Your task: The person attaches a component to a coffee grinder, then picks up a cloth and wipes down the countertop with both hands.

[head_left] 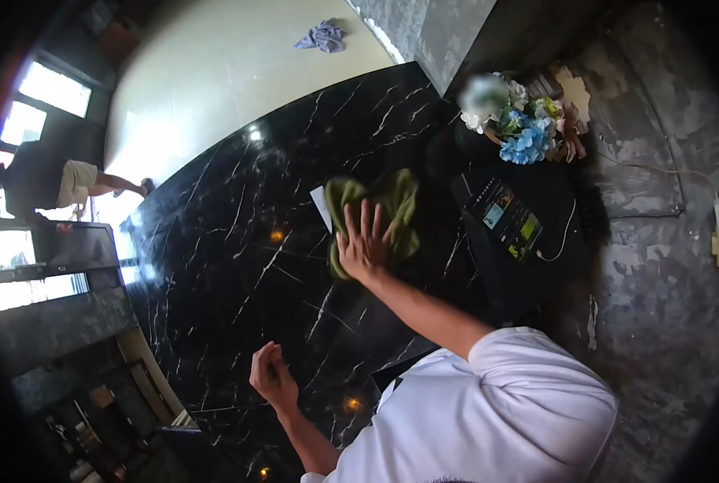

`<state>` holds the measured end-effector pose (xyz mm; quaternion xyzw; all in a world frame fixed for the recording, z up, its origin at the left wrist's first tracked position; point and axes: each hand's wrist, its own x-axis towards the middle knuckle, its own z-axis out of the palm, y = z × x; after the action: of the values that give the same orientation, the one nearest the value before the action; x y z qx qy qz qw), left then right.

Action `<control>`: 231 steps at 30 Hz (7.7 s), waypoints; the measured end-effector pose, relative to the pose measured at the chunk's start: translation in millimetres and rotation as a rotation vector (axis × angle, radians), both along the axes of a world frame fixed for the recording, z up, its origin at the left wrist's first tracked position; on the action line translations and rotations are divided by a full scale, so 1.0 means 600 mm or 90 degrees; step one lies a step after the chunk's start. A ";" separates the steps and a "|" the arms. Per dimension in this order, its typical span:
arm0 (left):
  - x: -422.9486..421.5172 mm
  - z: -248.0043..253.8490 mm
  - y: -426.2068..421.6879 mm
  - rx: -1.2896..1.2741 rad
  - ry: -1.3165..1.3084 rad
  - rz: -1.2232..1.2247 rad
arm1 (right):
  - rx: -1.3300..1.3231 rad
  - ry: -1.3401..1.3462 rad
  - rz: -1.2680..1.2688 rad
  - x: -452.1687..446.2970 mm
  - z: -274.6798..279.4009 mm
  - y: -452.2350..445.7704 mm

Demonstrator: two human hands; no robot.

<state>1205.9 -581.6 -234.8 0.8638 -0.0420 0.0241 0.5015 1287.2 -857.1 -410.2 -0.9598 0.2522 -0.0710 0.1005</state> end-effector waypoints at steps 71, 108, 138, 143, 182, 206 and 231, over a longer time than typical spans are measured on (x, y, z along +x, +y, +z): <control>-0.743 0.025 0.105 -0.018 0.093 0.409 | 0.146 -0.078 0.573 -0.371 -0.003 0.235; -0.865 0.032 0.106 -0.024 0.071 0.316 | -0.092 0.038 0.017 -0.482 -0.028 -0.038; -0.880 0.014 -0.019 -0.015 0.175 0.678 | 0.002 -0.083 0.602 -0.164 -0.028 0.173; -0.897 0.007 -0.015 -0.023 0.194 0.695 | -0.216 -0.199 0.358 -0.154 -0.060 -0.039; -1.664 -0.036 -0.238 -0.210 0.178 1.296 | -0.050 0.089 1.183 -1.235 0.033 0.796; -1.790 -0.079 -0.276 -0.123 0.203 1.317 | -0.084 0.023 0.620 -0.836 -0.066 0.603; -2.487 -0.164 -0.246 -0.436 0.251 1.474 | -0.017 0.012 1.606 -2.509 -0.011 0.882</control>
<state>-286.4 -729.3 -333.1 0.2031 0.8368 0.3347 0.3828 -218.0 -328.0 -417.1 -0.5340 -0.8373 0.0783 0.0870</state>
